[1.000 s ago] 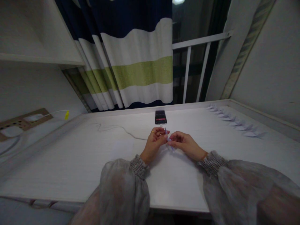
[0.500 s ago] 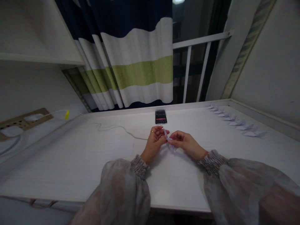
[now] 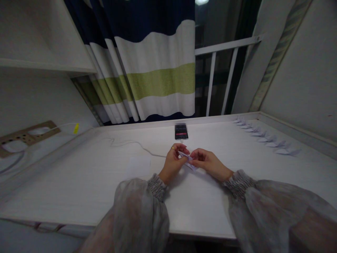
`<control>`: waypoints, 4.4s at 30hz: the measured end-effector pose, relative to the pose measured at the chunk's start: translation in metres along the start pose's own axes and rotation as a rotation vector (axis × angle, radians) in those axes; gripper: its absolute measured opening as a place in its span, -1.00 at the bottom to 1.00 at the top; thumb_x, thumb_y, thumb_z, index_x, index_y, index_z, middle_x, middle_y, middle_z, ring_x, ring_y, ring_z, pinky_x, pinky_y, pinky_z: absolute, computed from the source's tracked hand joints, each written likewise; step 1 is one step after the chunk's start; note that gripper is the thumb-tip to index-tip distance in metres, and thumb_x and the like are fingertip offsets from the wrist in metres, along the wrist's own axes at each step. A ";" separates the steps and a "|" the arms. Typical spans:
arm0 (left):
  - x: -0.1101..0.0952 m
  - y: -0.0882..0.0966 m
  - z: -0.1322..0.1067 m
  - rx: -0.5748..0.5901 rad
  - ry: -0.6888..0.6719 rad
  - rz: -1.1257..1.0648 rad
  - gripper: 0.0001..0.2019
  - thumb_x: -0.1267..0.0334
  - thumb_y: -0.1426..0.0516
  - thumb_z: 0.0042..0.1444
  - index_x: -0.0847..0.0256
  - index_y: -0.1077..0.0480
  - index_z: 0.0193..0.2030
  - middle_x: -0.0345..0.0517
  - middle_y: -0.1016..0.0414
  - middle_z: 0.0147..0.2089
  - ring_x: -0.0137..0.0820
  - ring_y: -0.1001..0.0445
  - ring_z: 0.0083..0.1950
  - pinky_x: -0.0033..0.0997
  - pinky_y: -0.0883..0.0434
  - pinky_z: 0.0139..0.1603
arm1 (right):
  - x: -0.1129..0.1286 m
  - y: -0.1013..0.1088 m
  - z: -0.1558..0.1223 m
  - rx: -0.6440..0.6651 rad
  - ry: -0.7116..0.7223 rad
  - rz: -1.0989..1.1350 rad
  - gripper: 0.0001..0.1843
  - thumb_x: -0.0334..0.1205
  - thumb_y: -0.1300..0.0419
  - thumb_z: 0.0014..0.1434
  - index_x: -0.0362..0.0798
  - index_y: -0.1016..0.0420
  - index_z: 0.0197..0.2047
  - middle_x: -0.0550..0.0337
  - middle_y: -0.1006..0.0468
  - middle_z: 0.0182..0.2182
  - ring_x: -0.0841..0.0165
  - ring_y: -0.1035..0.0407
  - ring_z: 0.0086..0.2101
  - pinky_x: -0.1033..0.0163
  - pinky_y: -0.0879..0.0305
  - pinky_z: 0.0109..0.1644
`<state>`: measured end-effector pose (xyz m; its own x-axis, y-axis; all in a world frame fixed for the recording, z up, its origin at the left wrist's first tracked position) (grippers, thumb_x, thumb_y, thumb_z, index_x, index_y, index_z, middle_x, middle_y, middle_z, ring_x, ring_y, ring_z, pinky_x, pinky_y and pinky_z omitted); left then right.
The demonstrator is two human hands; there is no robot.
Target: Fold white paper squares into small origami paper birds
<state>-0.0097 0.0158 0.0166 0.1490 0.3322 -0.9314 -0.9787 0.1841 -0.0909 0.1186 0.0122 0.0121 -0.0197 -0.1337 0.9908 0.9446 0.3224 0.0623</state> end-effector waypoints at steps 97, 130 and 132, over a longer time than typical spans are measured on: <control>0.005 -0.002 -0.002 -0.050 0.250 -0.066 -0.82 0.31 -0.27 -0.29 0.33 -0.45 -0.47 -0.16 -0.47 -0.51 -0.54 -0.36 -0.49 -0.51 -0.29 -0.38 | 0.006 0.010 -0.001 -0.193 -0.022 0.063 -0.83 -0.16 -0.28 -0.23 -0.11 -0.49 -0.56 0.28 -0.44 -0.60 0.48 -0.23 -0.52 0.31 -0.12 -0.39; 0.007 -0.003 -0.002 -0.011 0.215 0.060 -0.66 0.31 -0.22 -0.26 0.25 -0.19 -0.32 -0.29 -0.40 -0.59 -0.60 -0.25 -0.62 -0.60 -0.16 -0.57 | 0.003 0.007 0.002 -0.103 -0.050 -0.154 -0.73 -0.05 -0.15 -0.15 -0.12 -0.33 -0.56 0.35 -0.24 -0.69 0.53 -0.04 -0.64 0.35 0.06 -0.57; 0.006 -0.001 -0.002 -0.042 0.221 0.046 -0.65 0.32 -0.23 -0.27 0.25 -0.18 -0.34 -0.29 -0.40 -0.59 -0.61 -0.23 -0.63 -0.60 -0.15 -0.58 | 0.003 0.008 0.002 -0.082 -0.049 -0.174 -0.72 -0.04 -0.15 -0.15 -0.11 -0.31 -0.57 0.36 -0.22 -0.69 0.53 -0.03 -0.64 0.35 0.07 -0.57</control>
<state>-0.0078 0.0157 0.0107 0.0741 0.1276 -0.9890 -0.9894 0.1336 -0.0569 0.1252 0.0161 0.0158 -0.1988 -0.1346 0.9708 0.9489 0.2212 0.2250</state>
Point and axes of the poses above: each hand's wrist, its own z-axis towards the middle knuckle, its own y-axis out of the back of the hand, x = y × z, the point moved 3 cm from there along z, towards the middle knuckle
